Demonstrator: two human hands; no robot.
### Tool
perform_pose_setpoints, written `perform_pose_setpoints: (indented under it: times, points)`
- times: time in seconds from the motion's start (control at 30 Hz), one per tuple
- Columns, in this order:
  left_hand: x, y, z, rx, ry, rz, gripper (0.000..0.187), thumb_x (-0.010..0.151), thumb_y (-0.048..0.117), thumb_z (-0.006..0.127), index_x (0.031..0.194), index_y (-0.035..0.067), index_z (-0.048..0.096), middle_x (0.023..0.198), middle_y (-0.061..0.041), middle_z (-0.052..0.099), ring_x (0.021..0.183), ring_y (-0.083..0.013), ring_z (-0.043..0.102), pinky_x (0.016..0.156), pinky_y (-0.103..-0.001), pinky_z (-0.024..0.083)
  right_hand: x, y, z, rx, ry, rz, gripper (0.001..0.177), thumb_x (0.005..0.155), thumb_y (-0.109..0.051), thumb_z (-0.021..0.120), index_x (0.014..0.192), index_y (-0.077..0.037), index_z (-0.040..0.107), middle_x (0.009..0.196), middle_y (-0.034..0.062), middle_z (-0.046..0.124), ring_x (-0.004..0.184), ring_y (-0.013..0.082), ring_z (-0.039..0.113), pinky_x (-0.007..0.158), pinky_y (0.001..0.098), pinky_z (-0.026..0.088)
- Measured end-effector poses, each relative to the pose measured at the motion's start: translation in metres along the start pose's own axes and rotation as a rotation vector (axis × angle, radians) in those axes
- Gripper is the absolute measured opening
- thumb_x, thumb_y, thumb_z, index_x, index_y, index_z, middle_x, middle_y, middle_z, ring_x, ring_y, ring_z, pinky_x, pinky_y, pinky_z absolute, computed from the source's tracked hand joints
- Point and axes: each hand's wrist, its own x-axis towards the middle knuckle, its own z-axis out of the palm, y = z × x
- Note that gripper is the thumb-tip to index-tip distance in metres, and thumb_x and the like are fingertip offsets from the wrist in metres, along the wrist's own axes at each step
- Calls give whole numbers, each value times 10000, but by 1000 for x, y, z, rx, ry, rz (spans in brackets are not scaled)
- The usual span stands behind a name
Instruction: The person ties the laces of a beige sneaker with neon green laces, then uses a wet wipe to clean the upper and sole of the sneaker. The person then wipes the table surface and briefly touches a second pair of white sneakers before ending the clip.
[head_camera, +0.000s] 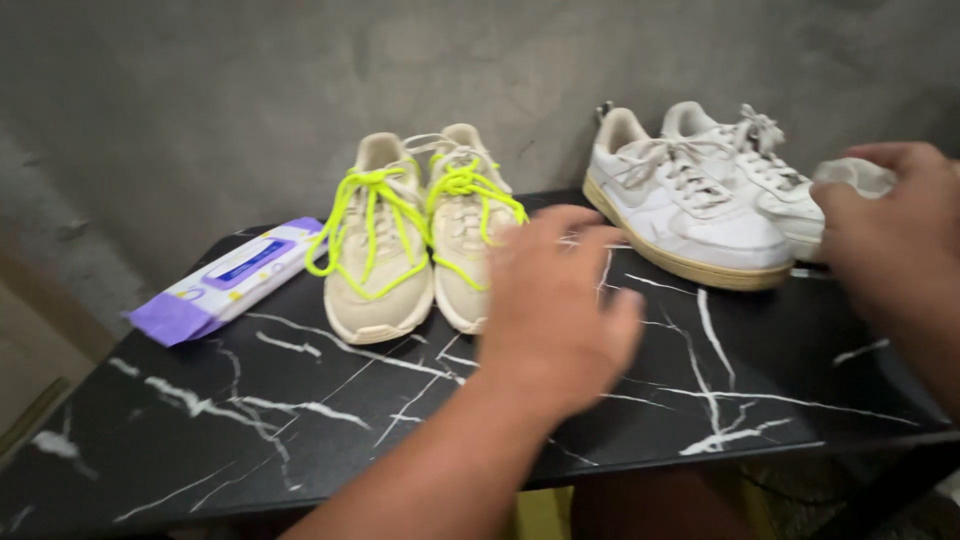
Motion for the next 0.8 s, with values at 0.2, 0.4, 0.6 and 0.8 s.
perform_pose_setpoints:
  times: [0.2, 0.4, 0.6, 0.8]
  points:
    - [27, 54, 34, -196, -426, -189, 991, 775, 365, 817, 1548, 84, 264, 1611, -247, 217, 1485, -396, 238, 1173, -465, 221, 28, 50, 20, -130, -442, 594, 778, 883, -539, 805, 1254, 121, 625, 1099, 342, 687, 951, 434, 700, 758, 509, 542]
    - [24, 55, 37, -227, -492, -393, 1107, 787, 358, 811, 1621, 148, 114, 1656, -236, 145, 1517, -385, 220, 1200, -446, 239, 49, 61, 29, -10, -608, 616, 773, 757, -527, 845, 1198, 94, 711, 1130, 303, 740, 941, 402, 729, 750, 520, 552]
    - [36, 59, 30, -441, -343, -570, 1104, 791, 353, 802, 1637, 150, 123, 1668, -248, 133, 1478, -423, 291, 1168, -452, 338, 12, 29, 18, -90, -505, 412, 879, 711, -545, 906, 1157, 172, 658, 1066, 376, 714, 862, 471, 746, 717, 557, 561]
    - [14, 56, 8, 81, -295, -466, 686, 847, 378, 765, 1419, 126, 482, 1545, -226, 356, 1457, -387, 296, 1178, -547, 215, -23, -32, 15, -148, -509, 297, 1126, 629, -655, 884, 1345, 130, 512, 1208, 348, 656, 1065, 412, 688, 898, 482, 541]
